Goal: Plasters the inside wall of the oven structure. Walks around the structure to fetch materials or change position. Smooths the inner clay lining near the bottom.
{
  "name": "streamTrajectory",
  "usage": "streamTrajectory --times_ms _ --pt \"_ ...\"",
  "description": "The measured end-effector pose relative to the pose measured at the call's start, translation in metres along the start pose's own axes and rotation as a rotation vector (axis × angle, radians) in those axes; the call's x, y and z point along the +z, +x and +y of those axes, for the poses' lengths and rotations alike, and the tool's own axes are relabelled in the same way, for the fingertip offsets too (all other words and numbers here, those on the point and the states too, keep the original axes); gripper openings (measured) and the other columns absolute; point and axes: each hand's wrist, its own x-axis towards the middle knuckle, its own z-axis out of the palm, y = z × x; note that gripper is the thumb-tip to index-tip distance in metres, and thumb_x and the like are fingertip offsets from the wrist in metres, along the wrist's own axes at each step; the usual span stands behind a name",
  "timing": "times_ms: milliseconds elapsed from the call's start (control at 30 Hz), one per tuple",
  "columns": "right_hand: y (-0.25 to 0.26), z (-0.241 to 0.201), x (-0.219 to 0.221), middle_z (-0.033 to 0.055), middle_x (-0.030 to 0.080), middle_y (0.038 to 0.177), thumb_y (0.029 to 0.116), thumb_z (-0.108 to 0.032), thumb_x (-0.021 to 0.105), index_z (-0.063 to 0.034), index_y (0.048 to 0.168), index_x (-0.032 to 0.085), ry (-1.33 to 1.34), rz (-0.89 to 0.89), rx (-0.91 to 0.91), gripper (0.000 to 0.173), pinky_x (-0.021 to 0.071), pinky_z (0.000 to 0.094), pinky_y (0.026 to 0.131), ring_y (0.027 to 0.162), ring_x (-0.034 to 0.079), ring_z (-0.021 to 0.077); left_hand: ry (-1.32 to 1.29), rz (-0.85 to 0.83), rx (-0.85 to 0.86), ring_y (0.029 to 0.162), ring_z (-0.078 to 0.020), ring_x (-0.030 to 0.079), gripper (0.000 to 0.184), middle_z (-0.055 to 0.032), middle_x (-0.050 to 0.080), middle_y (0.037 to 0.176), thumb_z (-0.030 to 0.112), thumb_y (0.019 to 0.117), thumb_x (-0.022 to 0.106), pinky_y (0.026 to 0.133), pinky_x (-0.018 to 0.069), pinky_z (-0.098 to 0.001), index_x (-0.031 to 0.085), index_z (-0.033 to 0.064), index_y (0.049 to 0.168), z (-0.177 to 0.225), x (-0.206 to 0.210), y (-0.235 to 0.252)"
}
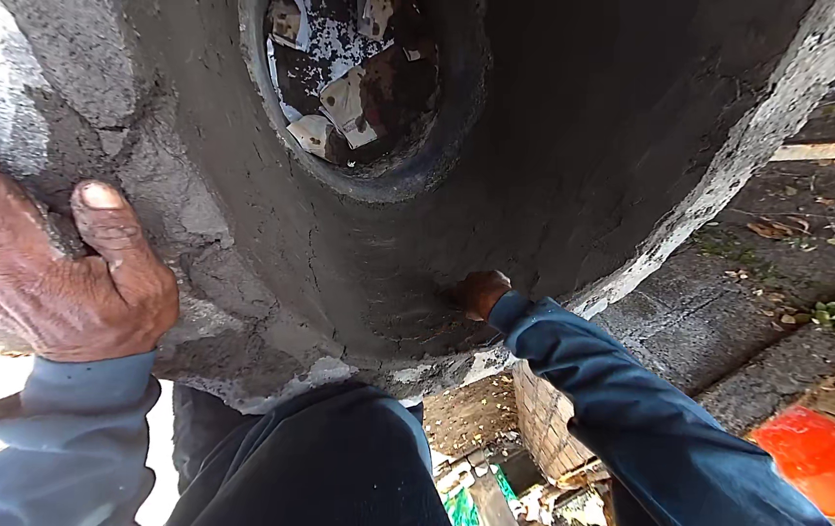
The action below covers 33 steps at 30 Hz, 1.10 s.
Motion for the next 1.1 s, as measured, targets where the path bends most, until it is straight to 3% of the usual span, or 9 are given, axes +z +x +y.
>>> streamTrajectory --times_ms 133,200,267,333,433,567,633,733,1100 --pt "0.000 0.035 -0.016 0.0260 0.066 0.126 0.1022 -0.024 0.061 0.0034 0.118 0.069 0.073 0.088 0.068 0.032 0.0475 0.0655 0.098 0.120 0.063 0.0443 -0.012 0.020 0.014 0.137 -0.0380 0.050 0.065 -0.0263 0.049 0.150 0.048 0.1084 0.035 0.114 0.0369 -0.0566 0.037 0.0034 0.156 0.001 0.001 -0.001" --pt "-0.001 0.038 -0.020 0.0213 0.069 0.107 0.1075 -0.032 0.053 -0.0009 0.116 0.068 0.243 0.085 -0.006 0.036 0.0546 0.0554 0.084 0.095 0.069 0.0354 -0.013 0.014 0.015 0.135 -0.0379 0.052 0.064 -0.0264 0.050 0.148 0.047 0.1080 0.036 0.112 0.0385 -0.0569 0.039 0.0035 0.154 0.001 0.001 -0.001" --pt "-0.004 0.021 -0.019 0.0129 0.061 0.085 0.1096 -0.030 0.050 -0.0019 0.113 0.064 0.460 0.030 -0.108 0.032 0.0520 0.0393 0.066 0.069 0.060 0.0215 -0.019 -0.001 0.007 0.139 -0.0371 0.049 0.066 -0.0240 0.046 0.153 0.048 0.1071 0.035 0.114 0.0364 -0.0558 0.032 0.0069 0.159 0.004 -0.002 0.000" --pt "-0.011 -0.004 -0.025 0.0078 0.054 0.083 0.1095 -0.025 0.050 -0.0013 0.116 0.061 0.586 -0.044 -0.168 0.027 0.0476 0.0325 0.062 0.065 0.052 0.0149 -0.023 -0.005 0.014 0.143 -0.0401 0.044 0.068 -0.0244 0.041 0.157 0.047 0.1066 0.035 0.116 0.0333 -0.0577 0.028 0.0066 0.161 0.007 -0.003 0.002" --pt "-0.018 -0.037 -0.036 0.0062 0.052 0.082 0.1092 -0.024 0.049 -0.0024 0.116 0.059 0.556 -0.075 -0.208 0.025 0.0464 0.0296 0.060 0.063 0.051 0.0125 -0.009 -0.006 0.013 0.143 -0.0397 0.044 0.070 -0.0238 0.041 0.157 0.050 0.1060 0.033 0.116 0.0336 -0.0576 0.028 0.0073 0.161 0.006 -0.003 0.003" --pt "-0.010 -0.050 -0.032 0.0140 0.059 0.090 0.1106 -0.026 0.046 0.0007 0.118 0.060 0.306 -0.080 -0.218 0.031 0.0514 0.0377 0.066 0.071 0.059 0.0210 -0.004 -0.002 0.016 0.136 -0.0367 0.052 0.065 -0.0246 0.050 0.149 0.049 0.1077 0.035 0.113 0.0388 -0.0556 0.037 0.0059 0.156 0.001 -0.001 0.000" --pt "0.001 -0.044 -0.021 0.0199 0.065 0.100 0.1073 -0.023 0.051 0.0035 0.117 0.063 0.198 -0.078 -0.192 0.030 0.0545 0.0466 0.074 0.083 0.066 0.0288 0.006 -0.029 -0.021 0.132 -0.0346 0.057 0.064 -0.0225 0.056 0.144 0.051 0.1081 0.034 0.110 0.0426 -0.0555 0.041 0.0084 0.155 0.001 -0.001 -0.003" --pt "0.007 -0.029 -0.011 0.0214 0.066 0.109 0.1052 -0.021 0.055 0.0028 0.120 0.064 0.140 -0.083 -0.150 0.030 0.0547 0.0508 0.080 0.093 0.068 0.0322 -0.008 -0.089 -0.050 0.132 -0.0338 0.057 0.065 -0.0219 0.058 0.142 0.053 0.1081 0.030 0.110 0.0429 -0.0562 0.043 0.0093 0.154 -0.001 0.000 -0.004" --pt "0.014 0.028 -0.007 0.0245 0.065 0.130 0.1020 -0.023 0.062 0.0019 0.123 0.068 -0.006 -0.034 0.065 0.033 0.0472 0.0664 0.099 0.124 0.061 0.0437 -0.017 -0.127 -0.101 0.120 -0.0383 0.064 0.061 -0.0267 0.064 0.127 0.050 0.1095 0.030 0.100 0.0481 -0.0594 0.054 0.0036 0.141 0.006 0.001 -0.004"
